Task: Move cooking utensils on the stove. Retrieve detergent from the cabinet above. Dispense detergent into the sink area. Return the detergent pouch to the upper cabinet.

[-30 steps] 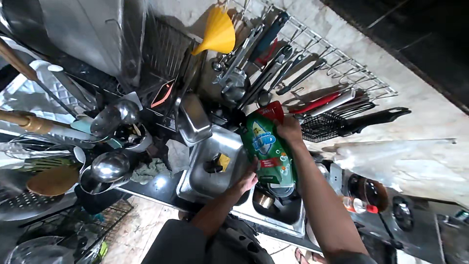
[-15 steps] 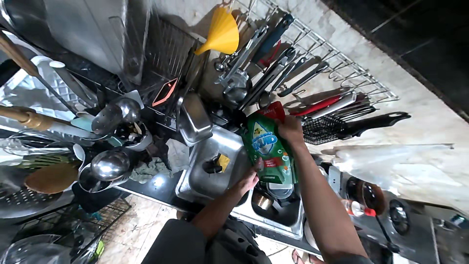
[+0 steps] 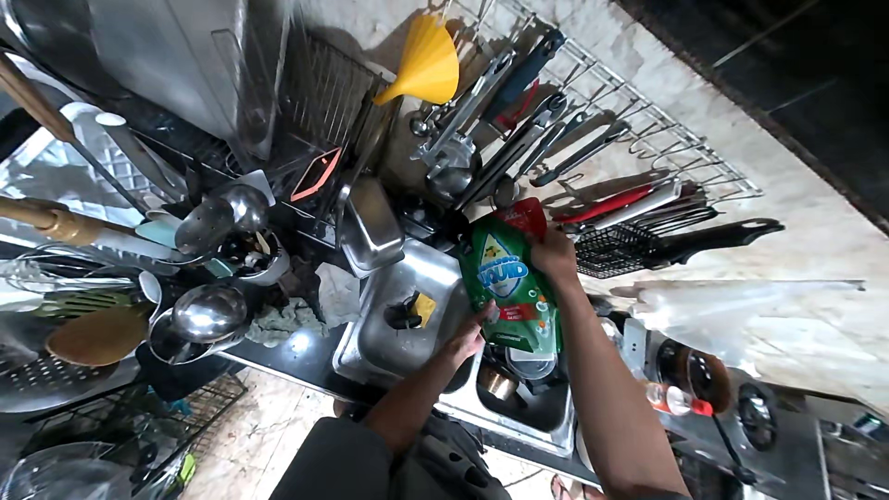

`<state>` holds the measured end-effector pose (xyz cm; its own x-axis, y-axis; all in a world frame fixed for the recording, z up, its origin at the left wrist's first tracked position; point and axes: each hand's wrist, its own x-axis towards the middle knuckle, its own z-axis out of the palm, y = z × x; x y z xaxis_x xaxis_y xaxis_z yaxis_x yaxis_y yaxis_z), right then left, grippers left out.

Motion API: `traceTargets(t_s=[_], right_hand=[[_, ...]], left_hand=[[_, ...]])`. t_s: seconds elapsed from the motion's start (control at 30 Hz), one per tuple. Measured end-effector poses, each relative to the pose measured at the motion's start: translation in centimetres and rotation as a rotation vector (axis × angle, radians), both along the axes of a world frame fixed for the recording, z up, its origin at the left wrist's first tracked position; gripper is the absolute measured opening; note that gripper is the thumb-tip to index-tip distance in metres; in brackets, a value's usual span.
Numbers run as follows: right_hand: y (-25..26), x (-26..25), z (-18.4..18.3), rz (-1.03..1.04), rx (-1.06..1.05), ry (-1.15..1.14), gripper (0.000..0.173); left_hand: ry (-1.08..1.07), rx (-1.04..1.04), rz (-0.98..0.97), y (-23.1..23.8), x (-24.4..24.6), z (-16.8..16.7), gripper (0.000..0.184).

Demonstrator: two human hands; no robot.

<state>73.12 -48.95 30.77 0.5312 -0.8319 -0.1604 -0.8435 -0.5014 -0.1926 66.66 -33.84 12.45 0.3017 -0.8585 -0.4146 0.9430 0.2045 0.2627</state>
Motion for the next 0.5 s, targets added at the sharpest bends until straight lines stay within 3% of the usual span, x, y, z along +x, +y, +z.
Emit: traceTargets(t_s=[0.5], right_hand=[[-0.1,-1.4,-1.4,-0.031,0.071,-0.069,0.048]], left_hand=[[-0.017,0.035,-0.001,-0.5,1.5,-0.3,0.038]])
